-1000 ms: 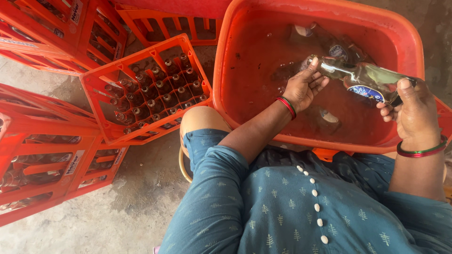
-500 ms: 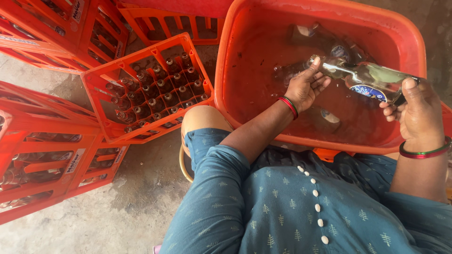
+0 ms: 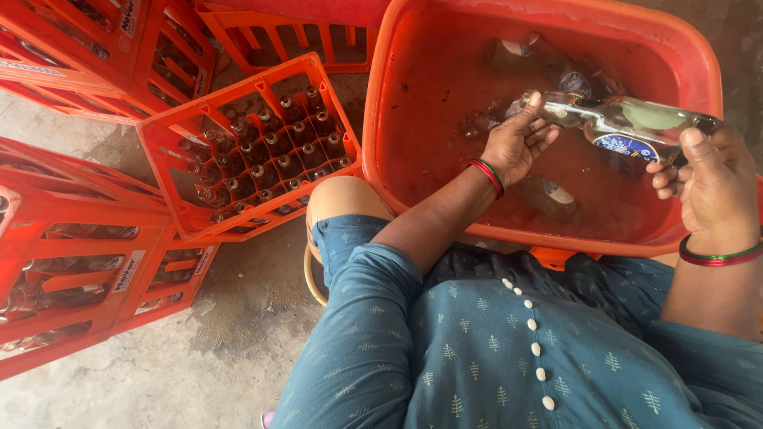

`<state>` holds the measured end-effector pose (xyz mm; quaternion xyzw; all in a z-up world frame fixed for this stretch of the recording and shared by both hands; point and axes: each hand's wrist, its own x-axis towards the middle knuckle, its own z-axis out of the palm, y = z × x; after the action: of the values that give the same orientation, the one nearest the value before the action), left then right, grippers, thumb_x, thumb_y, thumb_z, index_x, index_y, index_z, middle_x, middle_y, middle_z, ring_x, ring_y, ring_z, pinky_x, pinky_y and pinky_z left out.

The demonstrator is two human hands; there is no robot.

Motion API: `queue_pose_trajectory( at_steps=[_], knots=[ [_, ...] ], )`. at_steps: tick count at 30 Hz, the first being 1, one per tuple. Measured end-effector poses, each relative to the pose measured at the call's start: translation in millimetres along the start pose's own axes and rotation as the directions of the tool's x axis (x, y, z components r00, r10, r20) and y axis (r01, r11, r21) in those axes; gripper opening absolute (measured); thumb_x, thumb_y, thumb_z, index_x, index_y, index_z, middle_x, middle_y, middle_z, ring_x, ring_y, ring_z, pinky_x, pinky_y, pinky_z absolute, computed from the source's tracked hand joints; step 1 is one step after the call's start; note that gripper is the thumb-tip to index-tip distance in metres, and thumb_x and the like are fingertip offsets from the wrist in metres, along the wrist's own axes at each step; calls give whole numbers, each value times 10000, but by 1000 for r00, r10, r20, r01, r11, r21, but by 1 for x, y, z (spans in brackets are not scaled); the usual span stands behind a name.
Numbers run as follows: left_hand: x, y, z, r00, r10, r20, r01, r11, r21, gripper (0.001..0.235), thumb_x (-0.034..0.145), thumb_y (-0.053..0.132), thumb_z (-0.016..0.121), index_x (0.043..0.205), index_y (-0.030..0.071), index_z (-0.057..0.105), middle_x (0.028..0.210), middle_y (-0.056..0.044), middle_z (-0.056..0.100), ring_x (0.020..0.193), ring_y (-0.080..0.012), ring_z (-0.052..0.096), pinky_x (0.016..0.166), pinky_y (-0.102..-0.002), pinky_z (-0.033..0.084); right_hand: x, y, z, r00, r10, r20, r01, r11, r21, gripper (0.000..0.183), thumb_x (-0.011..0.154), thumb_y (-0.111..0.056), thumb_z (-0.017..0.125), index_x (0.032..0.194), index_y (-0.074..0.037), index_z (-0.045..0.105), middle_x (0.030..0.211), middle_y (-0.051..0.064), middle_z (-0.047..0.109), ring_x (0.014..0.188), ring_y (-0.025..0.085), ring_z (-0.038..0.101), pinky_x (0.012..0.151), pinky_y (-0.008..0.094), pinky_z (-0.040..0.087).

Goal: The person washes glass bottles by hand in a red tub filled with water, rinsing each bottle and placing it into an orange crate. The process is repeated for multiple bottles throughout the clip.

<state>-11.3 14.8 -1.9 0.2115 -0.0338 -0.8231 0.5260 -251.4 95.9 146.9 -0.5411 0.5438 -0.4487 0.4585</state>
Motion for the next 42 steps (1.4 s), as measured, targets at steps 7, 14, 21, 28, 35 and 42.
queue_pose_trajectory(
  at_steps=[7,14,21,28,35,42],
  knots=[
    [0,0,1,1000,2,10,-2,1000,10,492,875,468,774,1068,36,637,913,-42,629,858,-183,681,866,-329,611,-2,-5,3,1000,-3,-2,3,1000,-3,410,1133,-395,682,1168,-12,540,988,142,661,729,173,642,597,264,503],
    [-3,-2,2,1000,-7,2,7,1000,19,533,876,491,777,1090,31,616,918,-48,621,886,-200,690,868,-343,609,-3,-11,4,1000,5,-12,-5,999,-32,441,1118,-415,689,1166,0,548,978,136,670,723,166,641,621,270,509],
    [-8,3,5,1000,-13,-21,15,995,94,534,836,550,765,1063,83,639,897,-17,637,895,-175,706,835,-319,593,-1,-19,7,1000,9,15,-8,997,-72,518,1101,-475,694,1154,24,566,936,135,663,699,153,624,623,266,506],
    [-6,3,3,1000,-8,-17,10,995,101,500,848,567,767,971,98,645,829,13,626,865,-161,712,788,-311,582,1,-27,11,999,18,42,-14,995,-100,563,1088,-523,682,1143,29,583,889,125,657,669,133,611,615,250,506],
    [-8,4,5,1000,-12,-14,14,993,116,509,886,568,746,976,79,641,849,-18,654,841,-150,707,777,-297,582,3,-29,12,999,14,30,-9,989,-145,581,1077,-549,682,1135,23,603,893,109,665,673,124,615,621,243,511],
    [-9,4,7,1000,-5,-9,5,996,90,504,877,552,749,1033,86,636,890,-12,648,856,-150,711,759,-292,580,9,-27,8,999,13,41,-7,989,-146,582,1077,-556,670,1118,23,619,881,111,666,669,126,614,610,243,500]
  ],
)
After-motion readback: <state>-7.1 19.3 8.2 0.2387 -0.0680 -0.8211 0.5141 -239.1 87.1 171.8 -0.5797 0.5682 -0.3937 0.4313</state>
